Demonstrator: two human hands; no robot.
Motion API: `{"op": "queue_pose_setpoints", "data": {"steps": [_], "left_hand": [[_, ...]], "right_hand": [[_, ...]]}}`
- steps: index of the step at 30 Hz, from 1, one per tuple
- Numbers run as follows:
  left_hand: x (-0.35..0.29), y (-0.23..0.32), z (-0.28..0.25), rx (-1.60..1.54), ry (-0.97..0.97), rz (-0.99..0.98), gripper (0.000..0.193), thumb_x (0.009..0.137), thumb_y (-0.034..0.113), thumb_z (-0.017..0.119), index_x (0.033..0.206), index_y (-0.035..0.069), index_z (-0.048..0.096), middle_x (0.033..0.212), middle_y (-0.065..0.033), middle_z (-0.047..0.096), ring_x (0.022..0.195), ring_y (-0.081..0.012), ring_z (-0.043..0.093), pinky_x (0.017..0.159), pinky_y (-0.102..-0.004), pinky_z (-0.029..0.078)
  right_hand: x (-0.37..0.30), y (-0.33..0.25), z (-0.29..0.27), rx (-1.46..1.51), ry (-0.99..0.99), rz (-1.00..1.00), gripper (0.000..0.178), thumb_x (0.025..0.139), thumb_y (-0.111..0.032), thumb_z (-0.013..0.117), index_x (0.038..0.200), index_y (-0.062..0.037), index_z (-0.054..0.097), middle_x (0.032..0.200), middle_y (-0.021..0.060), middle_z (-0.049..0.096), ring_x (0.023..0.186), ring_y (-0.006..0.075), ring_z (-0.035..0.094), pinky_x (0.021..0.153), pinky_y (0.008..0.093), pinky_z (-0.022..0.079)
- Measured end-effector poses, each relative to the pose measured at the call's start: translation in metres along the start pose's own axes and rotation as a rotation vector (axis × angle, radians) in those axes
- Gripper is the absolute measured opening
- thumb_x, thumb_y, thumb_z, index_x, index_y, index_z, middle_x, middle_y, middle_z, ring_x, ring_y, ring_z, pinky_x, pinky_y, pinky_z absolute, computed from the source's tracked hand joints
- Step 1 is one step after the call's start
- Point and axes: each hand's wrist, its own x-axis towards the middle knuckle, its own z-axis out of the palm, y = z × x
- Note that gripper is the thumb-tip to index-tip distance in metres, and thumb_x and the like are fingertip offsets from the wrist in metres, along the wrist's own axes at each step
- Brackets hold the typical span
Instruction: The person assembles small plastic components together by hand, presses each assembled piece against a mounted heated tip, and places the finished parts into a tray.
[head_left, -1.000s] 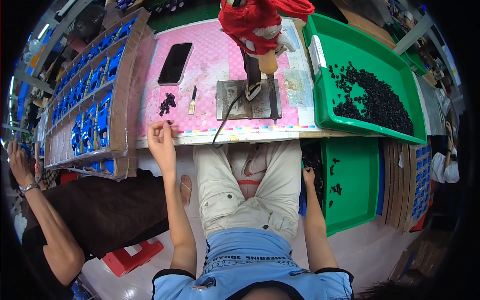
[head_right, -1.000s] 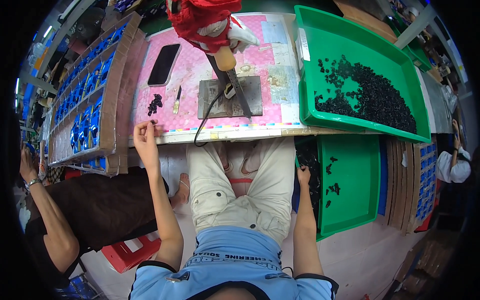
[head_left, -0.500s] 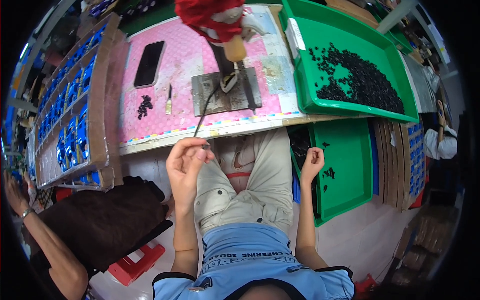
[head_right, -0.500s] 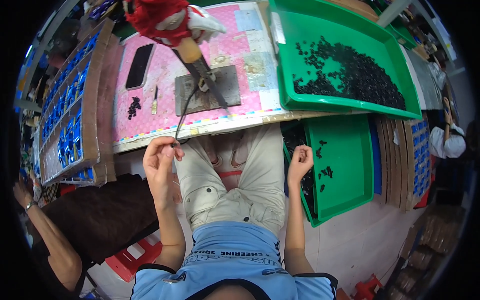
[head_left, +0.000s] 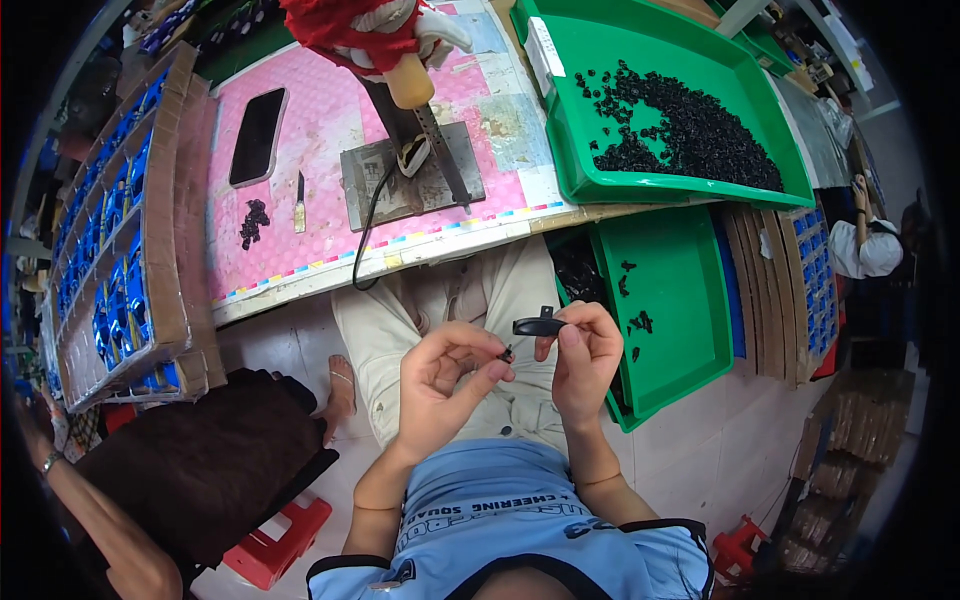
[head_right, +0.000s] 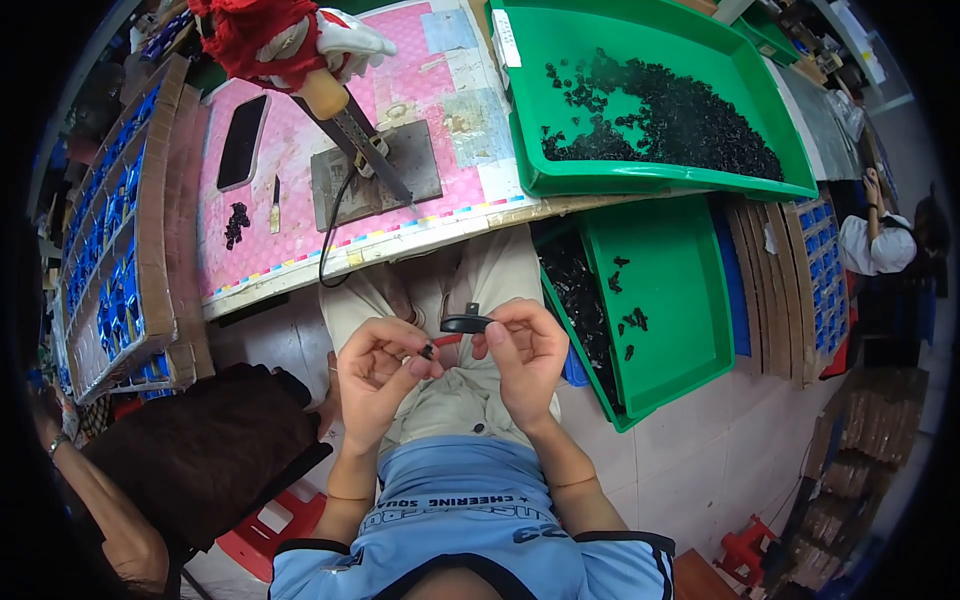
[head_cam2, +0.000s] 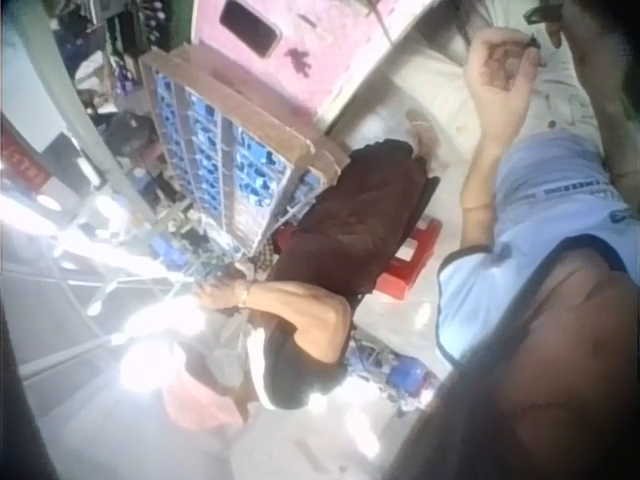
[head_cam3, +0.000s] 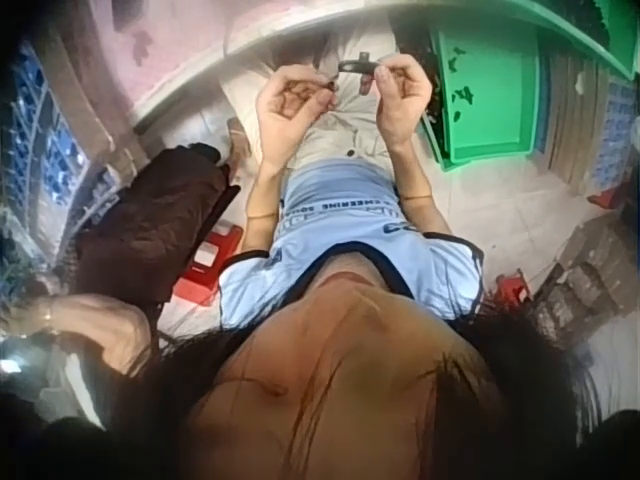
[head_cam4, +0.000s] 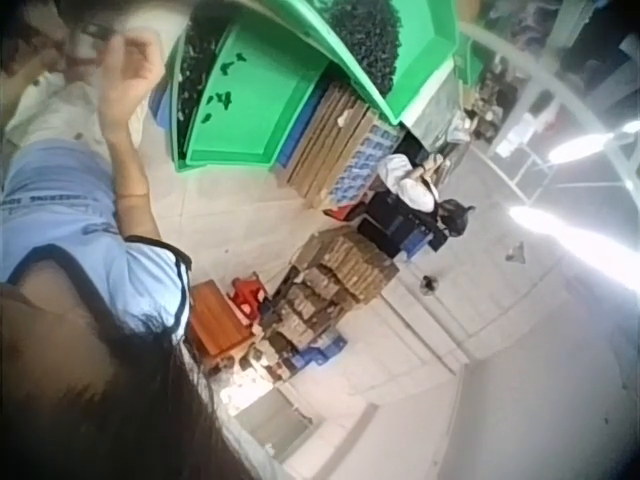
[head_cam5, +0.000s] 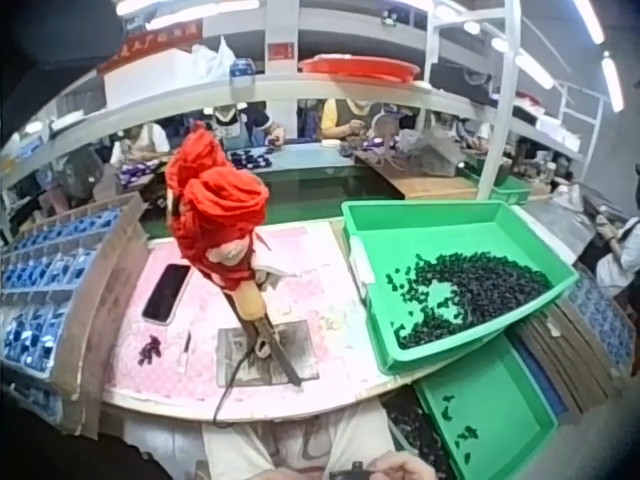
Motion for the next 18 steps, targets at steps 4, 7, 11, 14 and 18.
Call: {"op": "queue_pose_setpoints", "data": {"steps": [4, 7, 11, 14, 18], "left_hand": [[0.002, 0.008, 0.005, 0.276, 0.014, 0.215, 0.018, 0.071, -0.008, 0.056, 0.088, -0.002, 0.050, 0.088, -0.0093, 0.051, 0.082, -0.0134, 0.053, 0.069, -0.0226, 0.044], [-0.001, 0.008, 0.005, 0.269, -0.015, 0.199, 0.018, 0.071, -0.008, 0.056, 0.086, -0.001, 0.050, 0.091, -0.0099, 0.050, 0.085, -0.0136, 0.051, 0.072, -0.0236, 0.043], [-0.006, -0.001, 0.007, 0.208, -0.024, 0.142, 0.019, 0.072, -0.010, 0.053, 0.087, -0.002, 0.048, 0.092, -0.0102, 0.049, 0.085, -0.0140, 0.051, 0.076, -0.0248, 0.042], [-0.007, -0.004, 0.008, 0.142, 0.029, 0.139, 0.021, 0.072, -0.012, 0.052, 0.089, -0.002, 0.046, 0.092, -0.0102, 0.048, 0.086, -0.0143, 0.051, 0.078, -0.0249, 0.041], [-0.007, -0.008, 0.006, 0.163, 0.062, 0.198, 0.022, 0.072, -0.013, 0.051, 0.090, -0.002, 0.045, 0.092, -0.0102, 0.048, 0.087, -0.0145, 0.051, 0.078, -0.0246, 0.041]], "right_hand": [[-0.001, -0.003, -0.002, 0.068, -0.106, -0.033, 0.008, 0.078, -0.005, 0.054, 0.078, 0.0013, 0.048, 0.075, 0.0069, 0.050, 0.062, 0.0091, 0.050, 0.057, 0.0192, 0.041], [0.001, -0.006, -0.001, 0.058, -0.173, -0.043, 0.009, 0.077, -0.005, 0.054, 0.078, 0.0015, 0.048, 0.078, 0.0072, 0.048, 0.069, 0.0094, 0.049, 0.063, 0.0197, 0.041], [0.004, -0.007, 0.002, 0.107, -0.235, 0.014, 0.011, 0.076, -0.006, 0.056, 0.079, 0.0008, 0.048, 0.078, 0.0058, 0.048, 0.072, 0.0093, 0.048, 0.068, 0.0201, 0.040], [0.004, -0.008, 0.003, 0.110, -0.292, 0.079, 0.016, 0.075, -0.006, 0.057, 0.085, -0.0006, 0.046, 0.079, 0.0045, 0.048, 0.072, 0.0084, 0.048, 0.068, 0.0199, 0.039], [0.005, -0.011, 0.002, 0.072, -0.408, 0.263, 0.028, 0.073, -0.003, 0.058, 0.096, -0.0036, 0.042, 0.082, 0.0022, 0.048, 0.073, 0.0069, 0.048, 0.066, 0.0196, 0.039]]}}
